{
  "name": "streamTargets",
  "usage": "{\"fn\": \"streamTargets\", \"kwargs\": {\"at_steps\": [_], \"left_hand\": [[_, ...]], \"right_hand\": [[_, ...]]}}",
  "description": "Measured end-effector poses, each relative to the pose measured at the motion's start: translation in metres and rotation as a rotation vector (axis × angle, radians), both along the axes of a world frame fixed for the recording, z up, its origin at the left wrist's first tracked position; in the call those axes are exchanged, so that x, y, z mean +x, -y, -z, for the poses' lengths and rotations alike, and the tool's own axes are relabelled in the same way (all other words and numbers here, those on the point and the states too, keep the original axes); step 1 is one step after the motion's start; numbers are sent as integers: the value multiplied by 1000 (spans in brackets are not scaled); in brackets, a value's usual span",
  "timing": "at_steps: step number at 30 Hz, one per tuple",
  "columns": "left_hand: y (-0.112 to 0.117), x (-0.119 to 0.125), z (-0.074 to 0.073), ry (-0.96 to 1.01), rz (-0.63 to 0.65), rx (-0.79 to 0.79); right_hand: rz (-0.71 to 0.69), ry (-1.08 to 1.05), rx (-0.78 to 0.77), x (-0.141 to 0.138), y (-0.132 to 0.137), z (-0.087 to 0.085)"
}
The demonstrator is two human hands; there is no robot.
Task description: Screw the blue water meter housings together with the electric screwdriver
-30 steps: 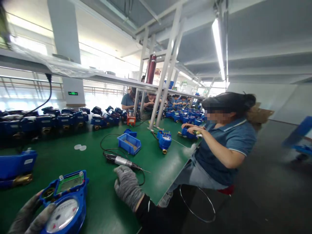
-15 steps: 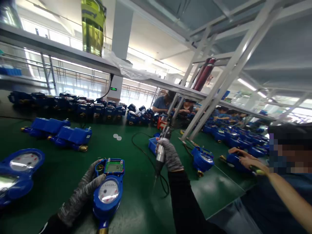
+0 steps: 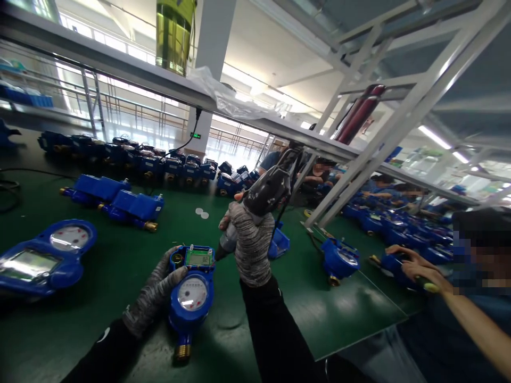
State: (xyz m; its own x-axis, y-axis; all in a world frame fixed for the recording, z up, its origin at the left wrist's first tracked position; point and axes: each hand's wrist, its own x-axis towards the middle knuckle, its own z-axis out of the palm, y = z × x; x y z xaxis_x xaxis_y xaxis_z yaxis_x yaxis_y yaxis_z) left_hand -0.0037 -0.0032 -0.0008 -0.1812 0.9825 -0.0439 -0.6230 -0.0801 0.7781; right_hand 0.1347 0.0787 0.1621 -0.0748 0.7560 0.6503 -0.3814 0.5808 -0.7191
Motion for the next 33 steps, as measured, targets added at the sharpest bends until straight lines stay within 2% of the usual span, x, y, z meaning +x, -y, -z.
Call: {"fn": "streamTargets", "kwargs": {"at_steps": [10, 20, 33], "left_hand": [[-4, -1, 5, 15, -10, 32], [-4, 0, 8, -13, -23, 35], [-4, -2, 7, -4, -5, 8]], "right_hand": [[1, 114, 40, -15, 4, 0], [-48, 91, 45, -14, 4, -3], [-7, 77, -9, -17, 1, 2]]}}
